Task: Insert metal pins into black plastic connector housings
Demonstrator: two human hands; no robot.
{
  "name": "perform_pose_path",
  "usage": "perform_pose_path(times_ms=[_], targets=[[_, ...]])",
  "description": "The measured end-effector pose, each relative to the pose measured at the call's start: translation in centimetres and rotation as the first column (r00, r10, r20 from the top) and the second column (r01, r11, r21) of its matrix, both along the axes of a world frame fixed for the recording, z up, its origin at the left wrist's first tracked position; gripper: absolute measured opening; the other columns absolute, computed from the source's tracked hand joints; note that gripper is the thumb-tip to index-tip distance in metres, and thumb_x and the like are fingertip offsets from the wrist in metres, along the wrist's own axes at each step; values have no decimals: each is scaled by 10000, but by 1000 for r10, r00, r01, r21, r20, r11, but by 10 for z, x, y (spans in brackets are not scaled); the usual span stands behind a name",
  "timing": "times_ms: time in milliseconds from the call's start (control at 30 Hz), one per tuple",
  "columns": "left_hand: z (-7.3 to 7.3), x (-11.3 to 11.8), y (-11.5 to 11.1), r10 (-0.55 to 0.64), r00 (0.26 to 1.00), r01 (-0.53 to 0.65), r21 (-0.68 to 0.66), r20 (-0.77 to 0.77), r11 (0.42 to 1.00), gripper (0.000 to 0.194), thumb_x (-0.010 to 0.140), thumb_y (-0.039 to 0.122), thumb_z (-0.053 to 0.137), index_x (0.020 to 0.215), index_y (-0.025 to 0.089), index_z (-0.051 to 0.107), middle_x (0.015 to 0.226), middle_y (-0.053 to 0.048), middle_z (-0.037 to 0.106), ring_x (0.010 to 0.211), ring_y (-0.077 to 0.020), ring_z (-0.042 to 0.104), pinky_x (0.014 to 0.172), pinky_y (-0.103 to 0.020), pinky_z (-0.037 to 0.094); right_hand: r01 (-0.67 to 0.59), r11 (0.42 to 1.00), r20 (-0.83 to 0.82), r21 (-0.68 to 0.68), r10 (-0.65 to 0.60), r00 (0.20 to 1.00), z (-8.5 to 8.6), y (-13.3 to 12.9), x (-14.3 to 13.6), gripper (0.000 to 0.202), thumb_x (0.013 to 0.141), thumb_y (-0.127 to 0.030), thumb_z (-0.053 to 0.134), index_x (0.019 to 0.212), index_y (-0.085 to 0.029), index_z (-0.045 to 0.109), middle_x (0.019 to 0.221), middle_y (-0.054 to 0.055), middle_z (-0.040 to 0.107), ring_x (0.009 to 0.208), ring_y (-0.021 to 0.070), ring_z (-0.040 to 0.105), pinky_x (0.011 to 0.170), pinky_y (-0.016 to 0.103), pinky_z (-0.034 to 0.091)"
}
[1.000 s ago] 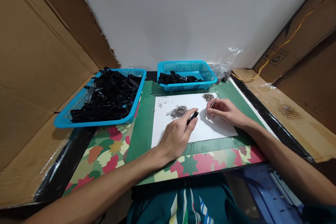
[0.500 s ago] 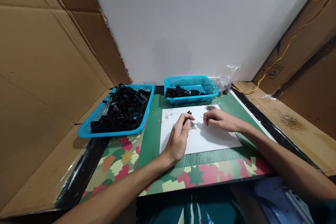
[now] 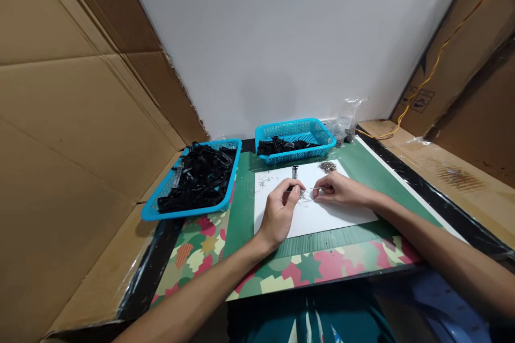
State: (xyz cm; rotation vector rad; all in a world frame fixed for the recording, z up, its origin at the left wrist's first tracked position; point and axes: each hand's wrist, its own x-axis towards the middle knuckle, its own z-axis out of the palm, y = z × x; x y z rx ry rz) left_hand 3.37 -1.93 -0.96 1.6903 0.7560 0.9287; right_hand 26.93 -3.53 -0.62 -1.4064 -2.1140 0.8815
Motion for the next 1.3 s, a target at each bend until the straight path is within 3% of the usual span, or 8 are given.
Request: perform_pose_path(times_ms=[167,367,533,733,867,1100,1300], targets=[[5,0,-1,20,1000,-19,67,-16,998,308,1040,450,569,1002,172,695,802,3,552,678,-118,425,619,-255,335,-41,999,12,-31,41,999,0,-3,3,188,908,-272,639,971,-150,768,591,-65,428,559,115,349,567,273,252],[3,1,7,12,990,-7,-40,142,999,331,1011,488,610,1060,174,701,796,10,519,624,-95,388,554,-237,304,-44,999,65,-25,46,997,1,-7,9,217,928,-274,606,983,-154,779,602,-61,409,576,119,339,575,276,252],[5,-3,11,29,981,-24,-30,192,999,344,1006,503,618,1053,174,707,792,11,505,615,-89,378,539,-230,291,-82,995,80,-53,86,993,2,-7,10,223,950,-321,611,981,-164,767,610,-62,403,586,121,335,575,274,255],[7,-7,7,16,996,-16,-2,90,1000,337,1020,490,594,1030,173,710,775,7,531,651,-107,442,560,-229,311,-76,993,105,-86,85,991,1,-9,9,234,982,-352,590,985,-175,743,664,-40,498,615,127,393,586,271,290],[8,-7,7,9,999,-10,39,34,999,336,1021,476,586,1014,166,714,799,3,584,623,-99,445,580,-240,335,-58,996,92,-70,64,994,0,-7,10,263,950,-407,664,1054,-179,743,636,-58,470,603,127,372,578,276,259],[9,-5,8,4,1000,0,147,-21,989,306,1030,421,564,995,158,716,882,-23,667,707,-123,519,657,-258,395,-59,997,102,-48,63,993,1,-8,9,262,952,-375,638,924,-162,789,644,-39,442,619,127,383,593,283,277],[10,-5,7,-30,989,68,265,-146,962,254,1025,349,549,1030,177,737,1004,-46,700,770,-145,550,713,-280,428,-87,995,-9,-53,87,996,1,-9,10,340,987,-487,616,944,-159,692,662,-50,407,627,126,326,586,282,247]])
